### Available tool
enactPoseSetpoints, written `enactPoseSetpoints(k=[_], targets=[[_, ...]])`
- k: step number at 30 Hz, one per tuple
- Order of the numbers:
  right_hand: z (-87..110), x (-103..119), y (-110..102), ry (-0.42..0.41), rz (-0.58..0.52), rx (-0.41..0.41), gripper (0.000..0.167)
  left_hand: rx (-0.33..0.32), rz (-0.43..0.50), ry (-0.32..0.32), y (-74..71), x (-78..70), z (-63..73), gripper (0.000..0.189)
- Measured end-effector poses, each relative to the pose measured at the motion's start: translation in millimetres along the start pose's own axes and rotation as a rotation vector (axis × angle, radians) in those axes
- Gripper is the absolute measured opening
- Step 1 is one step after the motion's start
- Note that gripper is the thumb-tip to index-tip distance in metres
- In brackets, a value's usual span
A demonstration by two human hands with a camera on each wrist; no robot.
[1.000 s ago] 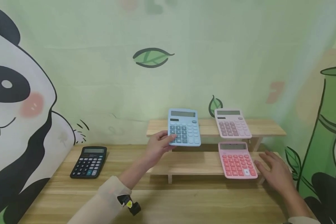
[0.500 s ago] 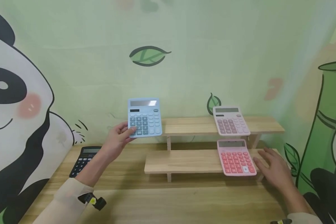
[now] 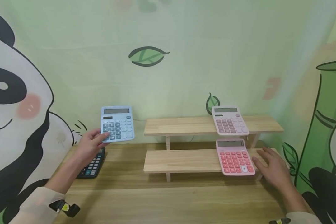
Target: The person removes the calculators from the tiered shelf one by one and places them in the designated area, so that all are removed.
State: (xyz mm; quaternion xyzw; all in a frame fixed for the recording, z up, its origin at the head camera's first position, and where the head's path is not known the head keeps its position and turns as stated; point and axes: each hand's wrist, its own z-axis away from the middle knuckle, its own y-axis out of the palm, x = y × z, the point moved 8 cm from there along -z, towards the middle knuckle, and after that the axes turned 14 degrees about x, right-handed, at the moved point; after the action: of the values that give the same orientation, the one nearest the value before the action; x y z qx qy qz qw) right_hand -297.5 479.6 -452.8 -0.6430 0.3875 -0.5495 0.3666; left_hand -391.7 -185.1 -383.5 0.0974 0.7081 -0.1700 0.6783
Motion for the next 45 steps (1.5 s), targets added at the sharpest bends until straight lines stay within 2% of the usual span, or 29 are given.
enactPoseSetpoints(k=[8,17,21,26,32,40,45], targets=[[-1.9,1.6,-0.9,0.006,0.007,0.003,0.062,0.009,-0.021,-0.069,-17.5,40.2,8.6,0.059],[-3.5,0.9,-0.6,0.013,0.01,0.006,0.063,0.065,0.024,-0.182,-15.9,91.0,19.5,0.061],[-2.1,0.6,-1.3,0.01,0.007,0.002,0.062,0.081,0.052,-0.211,-13.3,109.7,21.5,0.061],[-0.4,-1.6,-1.7,-0.002,0.003,-0.002,0.062,0.108,0.074,-0.213,-8.7,122.8,20.5,0.06],[0.6,-1.4,0.1,-0.012,-0.007,-0.002,0.062,0.122,0.094,-0.269,-6.9,137.0,24.2,0.063],[0.5,0.1,-0.4,-0.013,-0.002,-0.008,0.063,0.117,0.112,-0.294,-7.4,143.1,27.8,0.059],[0.3,-0.1,0.2,-0.015,-0.006,-0.004,0.063,0.096,0.071,-0.332,-7.0,147.2,30.6,0.059]])
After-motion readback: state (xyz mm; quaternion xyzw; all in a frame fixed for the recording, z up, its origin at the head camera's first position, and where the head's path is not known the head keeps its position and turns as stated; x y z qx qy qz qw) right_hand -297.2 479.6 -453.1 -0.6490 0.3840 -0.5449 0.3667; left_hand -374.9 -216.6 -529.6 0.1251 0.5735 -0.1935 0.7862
